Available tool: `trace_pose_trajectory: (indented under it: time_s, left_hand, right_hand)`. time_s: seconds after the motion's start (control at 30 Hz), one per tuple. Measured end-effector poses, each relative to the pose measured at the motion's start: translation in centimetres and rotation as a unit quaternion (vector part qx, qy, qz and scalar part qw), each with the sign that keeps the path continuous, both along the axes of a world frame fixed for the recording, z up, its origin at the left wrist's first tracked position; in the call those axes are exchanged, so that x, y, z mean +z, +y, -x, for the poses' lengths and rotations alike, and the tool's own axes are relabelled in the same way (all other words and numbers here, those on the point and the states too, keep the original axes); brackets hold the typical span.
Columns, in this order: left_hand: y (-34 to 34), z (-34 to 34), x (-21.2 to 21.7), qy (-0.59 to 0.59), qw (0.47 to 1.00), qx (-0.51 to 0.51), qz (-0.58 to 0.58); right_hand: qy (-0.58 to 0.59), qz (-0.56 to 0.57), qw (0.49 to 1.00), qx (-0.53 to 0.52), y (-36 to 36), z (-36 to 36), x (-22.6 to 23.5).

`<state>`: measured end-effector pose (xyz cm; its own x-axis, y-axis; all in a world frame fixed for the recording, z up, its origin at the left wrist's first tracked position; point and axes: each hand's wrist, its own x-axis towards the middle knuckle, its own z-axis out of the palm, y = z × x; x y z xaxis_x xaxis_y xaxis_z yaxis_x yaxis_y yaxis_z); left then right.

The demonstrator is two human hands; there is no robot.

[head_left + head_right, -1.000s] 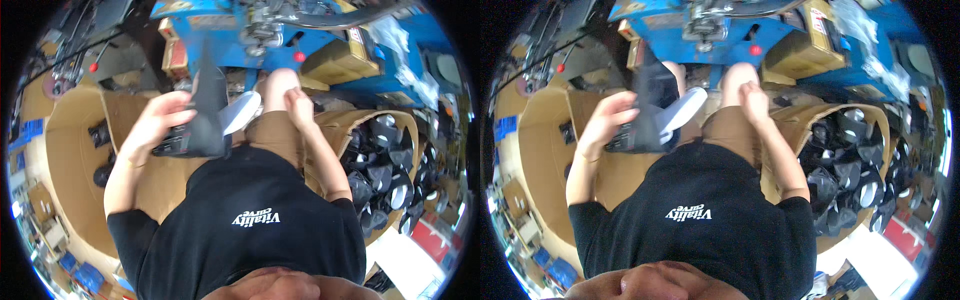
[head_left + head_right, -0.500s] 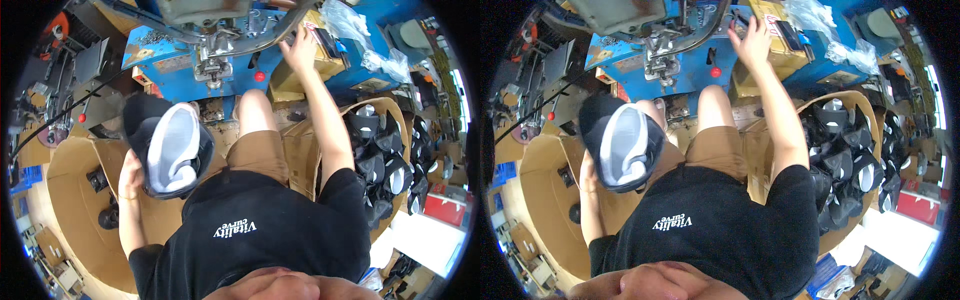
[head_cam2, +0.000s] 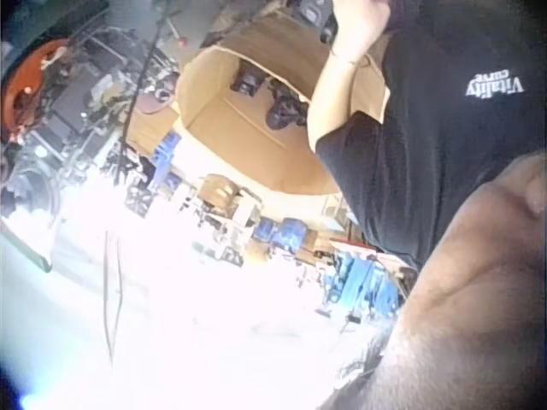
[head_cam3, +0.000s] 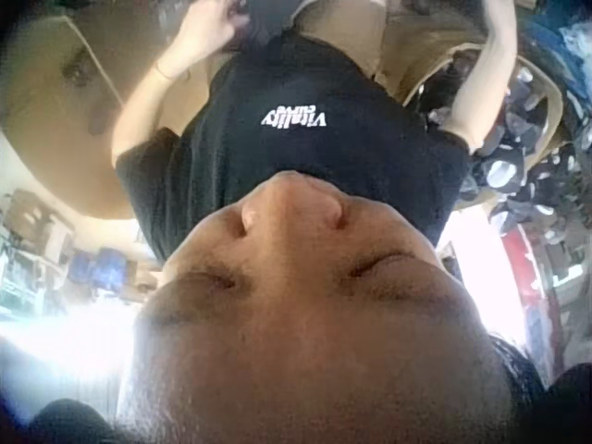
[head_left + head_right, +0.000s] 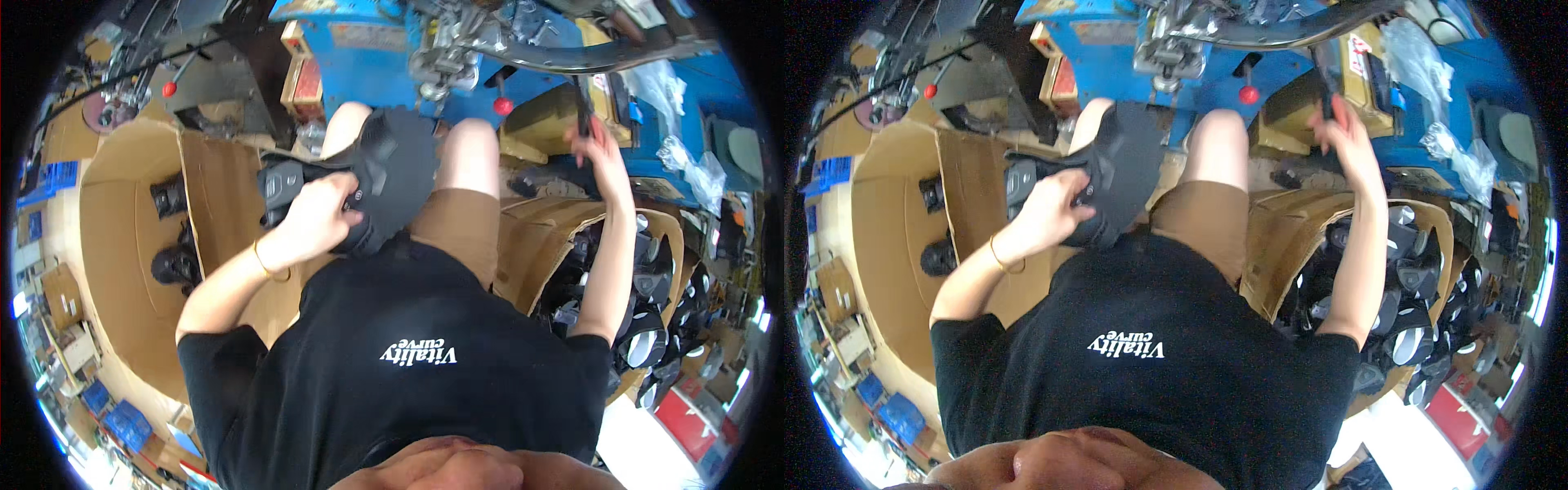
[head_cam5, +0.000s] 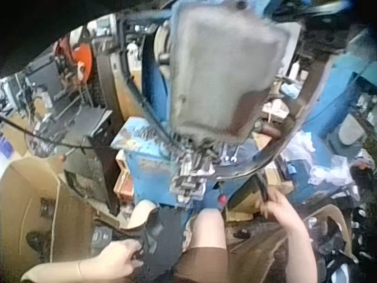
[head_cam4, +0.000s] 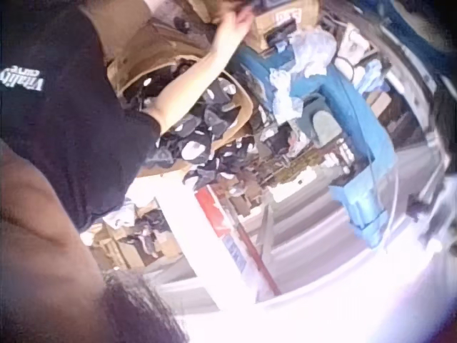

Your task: The person attaches hardware to shoe uppers using a riveting machine and inspects a bag of metal fasteners by hand.

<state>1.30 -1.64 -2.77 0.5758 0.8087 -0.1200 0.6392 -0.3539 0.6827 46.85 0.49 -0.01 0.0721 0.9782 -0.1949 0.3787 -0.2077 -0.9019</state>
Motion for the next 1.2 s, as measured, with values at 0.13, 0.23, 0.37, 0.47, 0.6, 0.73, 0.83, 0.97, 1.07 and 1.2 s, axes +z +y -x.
trace_pose_trajectory:
  time_s: [0.13,0.23,0.37,0.47,0.6,0.73,0.83,0.97,1.07,1.2]
  left_hand:
    - [1.7,-1.8,0.3,0.009,0.996,0.054,0.069]
    - [2.9,-1.9,-0.5,0.031,0.996,0.030,0.078]
    - [2.7,-2.6,-0.1,0.022,0.997,0.038,0.069]
    - [2.7,-3.1,0.6,0.081,0.991,0.035,0.097]
    - [2.2,-3.0,0.7,0.082,0.991,0.047,0.092]
    - [1.8,-2.8,0.4,0.088,0.992,0.042,0.079]
    - [1.6,-3.0,0.2,0.084,0.992,0.051,0.082]
    - [1.0,-3.3,0.1,0.077,0.996,0.023,0.032]
    - [1.5,-2.0,1.0,0.011,0.997,-0.049,0.062]
    - [1.1,4.7,-0.4,0.151,0.965,-0.183,0.112]
  right_hand:
    - [-0.137,-0.012,0.978,0.160,-9.4,11.0,2.9]
    - [-0.235,-0.122,0.935,0.237,-10.4,17.0,2.5]
    - [-0.359,-0.174,0.888,0.230,-9.0,19.3,1.1]
    - [-0.381,-0.179,0.874,0.245,-8.2,19.9,1.3]
    - [-0.411,-0.185,0.852,0.266,-7.8,20.3,0.7]
    - [-0.417,-0.180,0.847,0.277,-7.7,20.4,0.6]
    - [-0.435,-0.171,0.834,0.293,-7.8,20.6,1.0]
    - [-0.492,-0.163,0.802,0.296,-7.7,21.1,0.8]
    - [-0.427,-0.192,0.823,0.322,-6.8,18.7,1.0]
    - [-0.477,-0.133,0.836,0.236,-4.8,8.3,3.5]
